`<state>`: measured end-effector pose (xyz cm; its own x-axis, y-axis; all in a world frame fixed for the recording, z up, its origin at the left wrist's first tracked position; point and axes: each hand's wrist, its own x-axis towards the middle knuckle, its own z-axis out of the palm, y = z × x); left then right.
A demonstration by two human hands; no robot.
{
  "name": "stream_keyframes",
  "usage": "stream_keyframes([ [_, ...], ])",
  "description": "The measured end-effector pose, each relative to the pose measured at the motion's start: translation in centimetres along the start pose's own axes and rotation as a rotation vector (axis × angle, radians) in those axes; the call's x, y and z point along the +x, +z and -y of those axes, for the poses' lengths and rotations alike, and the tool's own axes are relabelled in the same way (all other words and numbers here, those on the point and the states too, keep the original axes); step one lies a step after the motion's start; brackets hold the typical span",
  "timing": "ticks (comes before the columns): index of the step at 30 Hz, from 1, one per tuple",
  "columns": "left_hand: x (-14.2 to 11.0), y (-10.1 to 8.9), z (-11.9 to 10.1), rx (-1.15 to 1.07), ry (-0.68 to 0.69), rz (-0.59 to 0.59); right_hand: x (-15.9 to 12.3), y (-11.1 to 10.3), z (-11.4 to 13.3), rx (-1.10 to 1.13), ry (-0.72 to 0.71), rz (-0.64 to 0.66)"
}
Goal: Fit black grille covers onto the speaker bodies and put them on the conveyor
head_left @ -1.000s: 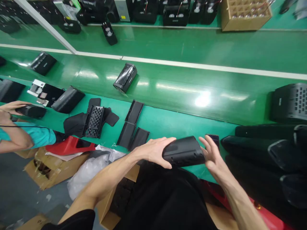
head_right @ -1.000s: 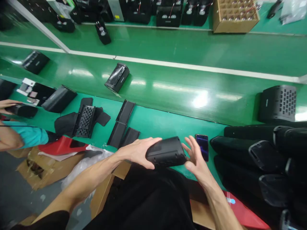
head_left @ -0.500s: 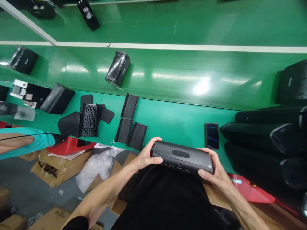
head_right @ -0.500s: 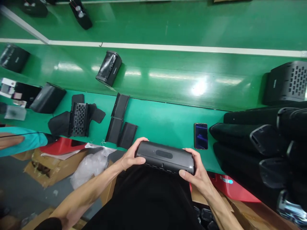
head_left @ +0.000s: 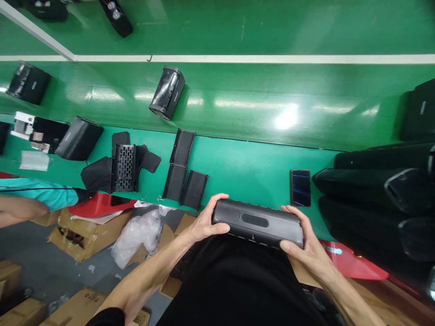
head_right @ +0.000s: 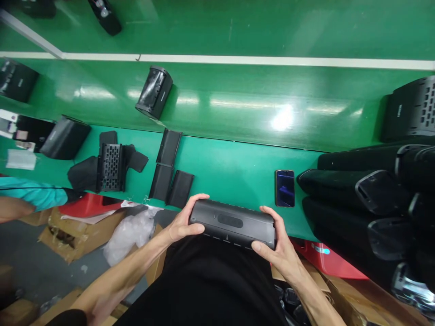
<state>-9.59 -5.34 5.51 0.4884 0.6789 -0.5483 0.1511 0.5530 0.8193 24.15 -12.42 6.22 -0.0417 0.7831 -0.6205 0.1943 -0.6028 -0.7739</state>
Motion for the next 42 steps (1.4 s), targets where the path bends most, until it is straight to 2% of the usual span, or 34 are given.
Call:
stream_keyframes([
  [4, 0.3, 0.7, 0.6, 0.027, 0.078, -0.045, -0.3, 0.6, -0.2, 0.008, -0.014, -0.054],
  [7, 0.9, 1.2, 0.6, -0.002, 0.012, -0.095, 0.4, 1.4, -0.3, 0.173, 0.071, -0.089],
  [11, 1.8, 1.0, 0.6, -0.042, -0.079, -0.091, 1.7, 1.3, -0.1, 0.378, 0.254, 0.047],
  [13, 1.9, 0.5, 0.6, -0.042, -0.060, -0.038, 1.8, 0.6, 0.1, 0.370, 0.224, 0.092],
  [17, 1.5, -0.4, 0.6, 0.011, 0.031, 0.001, 0.8, -0.6, 0.8, 0.167, 0.064, 0.103],
  [22, 0.8, -0.4, 0.3, 0.041, 0.099, -0.013, -0.8, -0.2, 2.1, 0.110, 0.055, 0.080],
  [25, 0.8, -0.1, 0.4, 0.065, 0.076, -0.043, -0.4, 0.3, 1.9, 0.127, 0.054, 0.038],
  [28, 1.2, 0.0, 0.5, 0.077, 0.029, -0.073, 0.6, 0.3, 1.2, 0.185, 0.067, 0.074],
  [31, 1.3, -0.3, 0.2, 0.082, 0.017, -0.029, 1.0, -0.1, 0.9, 0.137, 0.065, 0.119],
  [35, 1.0, -0.5, -0.5, 0.101, 0.000, 0.013, 0.3, 0.2, 0.9, -0.001, 0.027, 0.043],
  [39, 1.2, 0.2, -0.3, 0.088, 0.012, -0.072, 0.2, 1.1, 0.8, -0.001, 0.016, -0.044],
  [42, 2.2, 0.6, 0.5, 0.044, -0.047, -0.131, 1.7, 1.4, 1.2, 0.162, 0.117, -0.071],
])
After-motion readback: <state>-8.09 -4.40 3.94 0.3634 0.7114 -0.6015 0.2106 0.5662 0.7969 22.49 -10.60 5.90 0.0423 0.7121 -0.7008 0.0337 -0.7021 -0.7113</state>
